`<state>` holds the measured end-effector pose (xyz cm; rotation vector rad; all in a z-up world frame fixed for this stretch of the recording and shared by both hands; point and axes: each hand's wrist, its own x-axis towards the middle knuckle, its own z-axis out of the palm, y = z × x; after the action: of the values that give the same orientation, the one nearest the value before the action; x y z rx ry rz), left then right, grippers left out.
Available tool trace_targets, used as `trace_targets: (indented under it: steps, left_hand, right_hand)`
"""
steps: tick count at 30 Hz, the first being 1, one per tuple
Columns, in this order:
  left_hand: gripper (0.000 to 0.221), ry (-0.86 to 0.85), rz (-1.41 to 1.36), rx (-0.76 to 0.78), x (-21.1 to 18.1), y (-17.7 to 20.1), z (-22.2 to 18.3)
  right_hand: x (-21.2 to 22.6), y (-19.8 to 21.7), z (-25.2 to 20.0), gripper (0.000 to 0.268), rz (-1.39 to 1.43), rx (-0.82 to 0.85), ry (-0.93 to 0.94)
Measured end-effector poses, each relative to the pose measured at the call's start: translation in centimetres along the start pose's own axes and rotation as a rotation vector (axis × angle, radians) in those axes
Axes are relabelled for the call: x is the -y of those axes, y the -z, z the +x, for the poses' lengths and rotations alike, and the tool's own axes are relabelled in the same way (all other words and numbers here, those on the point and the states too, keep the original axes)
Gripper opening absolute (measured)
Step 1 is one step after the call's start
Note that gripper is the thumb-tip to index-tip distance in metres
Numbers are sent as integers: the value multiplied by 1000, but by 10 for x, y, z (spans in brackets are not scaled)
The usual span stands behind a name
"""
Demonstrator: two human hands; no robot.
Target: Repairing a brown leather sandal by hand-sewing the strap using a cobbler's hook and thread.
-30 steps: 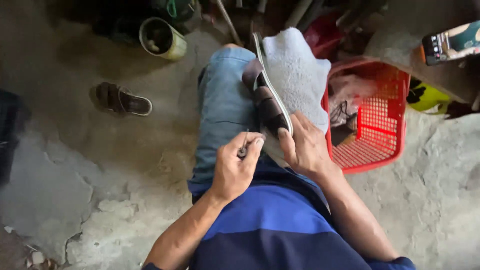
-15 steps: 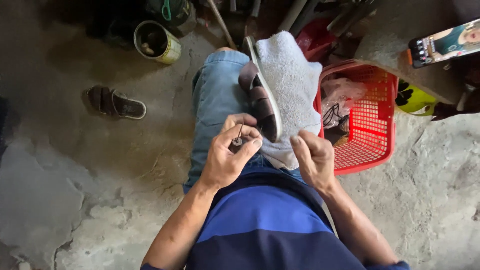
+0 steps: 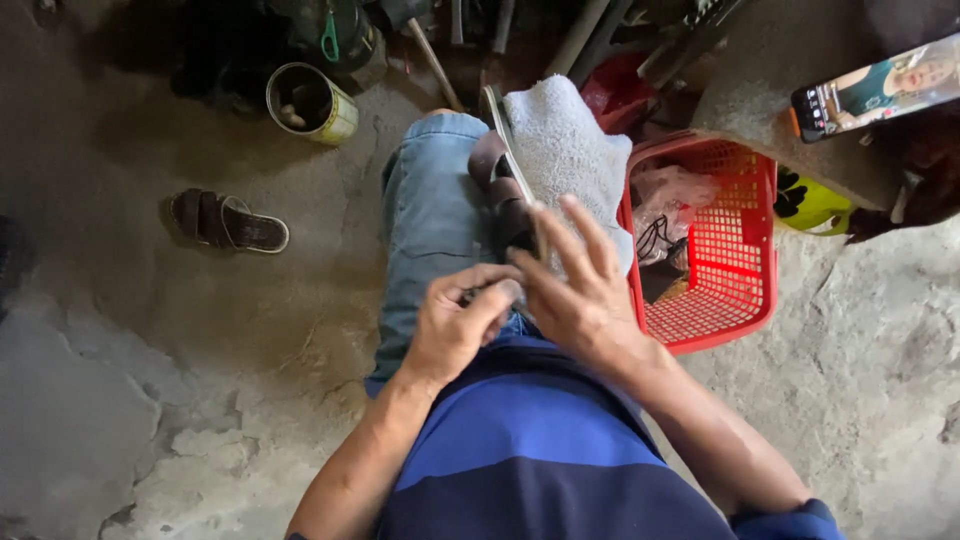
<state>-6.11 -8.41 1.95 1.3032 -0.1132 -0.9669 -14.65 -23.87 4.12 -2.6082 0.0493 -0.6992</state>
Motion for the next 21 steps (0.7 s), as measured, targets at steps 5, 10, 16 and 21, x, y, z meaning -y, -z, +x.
trace_targets:
  steps: [5,10,16,21]
  left_hand:
    - [32,-131,336,179,-14,-32,3]
    - [41,-122,607,333,-9,-55,5]
    - [63,-156,960,507,4,-48,-2]
    - [53,-305,919,443,2,-37,-5]
  right_hand:
    - [-38,19,-24,38,64,127,-107]
    - [-66,20,-59,42,322,213,-280]
    - [-75,17,-71,44,514,241,-455]
    - [-74,13,-81,26,87,55,-196]
